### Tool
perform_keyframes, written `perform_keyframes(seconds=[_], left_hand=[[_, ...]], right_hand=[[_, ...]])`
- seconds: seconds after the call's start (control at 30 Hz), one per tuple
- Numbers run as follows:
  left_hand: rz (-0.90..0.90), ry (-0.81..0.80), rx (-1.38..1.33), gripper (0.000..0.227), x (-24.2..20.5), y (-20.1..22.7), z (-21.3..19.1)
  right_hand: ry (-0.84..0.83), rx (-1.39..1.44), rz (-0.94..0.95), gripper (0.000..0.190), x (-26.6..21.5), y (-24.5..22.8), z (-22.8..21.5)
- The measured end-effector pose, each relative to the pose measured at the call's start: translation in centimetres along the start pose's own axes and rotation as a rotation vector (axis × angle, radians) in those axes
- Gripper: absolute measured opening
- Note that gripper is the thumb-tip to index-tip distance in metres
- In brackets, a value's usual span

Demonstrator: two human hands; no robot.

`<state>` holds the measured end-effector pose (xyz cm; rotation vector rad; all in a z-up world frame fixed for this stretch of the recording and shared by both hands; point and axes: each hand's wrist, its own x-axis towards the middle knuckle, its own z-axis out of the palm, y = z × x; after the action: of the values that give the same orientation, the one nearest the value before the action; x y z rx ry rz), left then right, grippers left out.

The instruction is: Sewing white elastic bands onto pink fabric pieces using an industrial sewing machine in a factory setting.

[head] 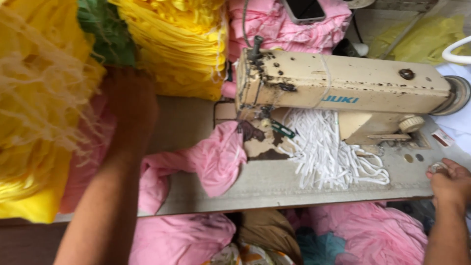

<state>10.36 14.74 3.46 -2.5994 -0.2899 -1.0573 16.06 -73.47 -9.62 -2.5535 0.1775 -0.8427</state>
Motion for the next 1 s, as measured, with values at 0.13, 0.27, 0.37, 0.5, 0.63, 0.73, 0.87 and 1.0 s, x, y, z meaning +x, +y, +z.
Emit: perform_keyframes(seconds=[0.13,0.27,0.37,0.5,0.63,0.73,0.87,1.0], left_hand=[[-0.086,-0.41,0.288,0.04,2.7,-1.1,1.9],[0.014,-0.467,0.278,0.081,2.9,-3.4,4.4],[0.053,-0.59,0.417,0.04,4.0,-3.2,3.3],[0.032,-0.701,0.332,0.033,6.1,-2.3,0.3],[0.077,-0.669,0.247,0.035,6.1,-3.2,1.0],[0.12,-0.644,0.174,0.039,5.9,-4.1,1.5],[0.12,-0.609,-0.098,0.03,6.2,-3.8,-0.5],[0.171,-0.493,-0.2,0.037,5.7,-2.2,1.1]], right_hand=[[0.195,0.861,0.844,0.022,0.0,-2.1,-2.1],[0.14,0.76,1.024,0.04,0.9,-5.8,-3.3],[0.01,0.29,0.663,0.02,-0.7,-8.6,-3.0],[-0.101,0.137,0.61,0.033,0.1,-10.8,-2.7],[-0.152,-0.023,0.479,0.032,1.7,-8.5,-2.0],[-0.274,-0.085,0.503,0.034,3.0,-8.6,-2.4],[-0.449,-0.433,0.587,0.065,4.8,-9.4,-2.8],[-0.456,-0.459,0.5,0.064,5.6,-2.2,0.2]])
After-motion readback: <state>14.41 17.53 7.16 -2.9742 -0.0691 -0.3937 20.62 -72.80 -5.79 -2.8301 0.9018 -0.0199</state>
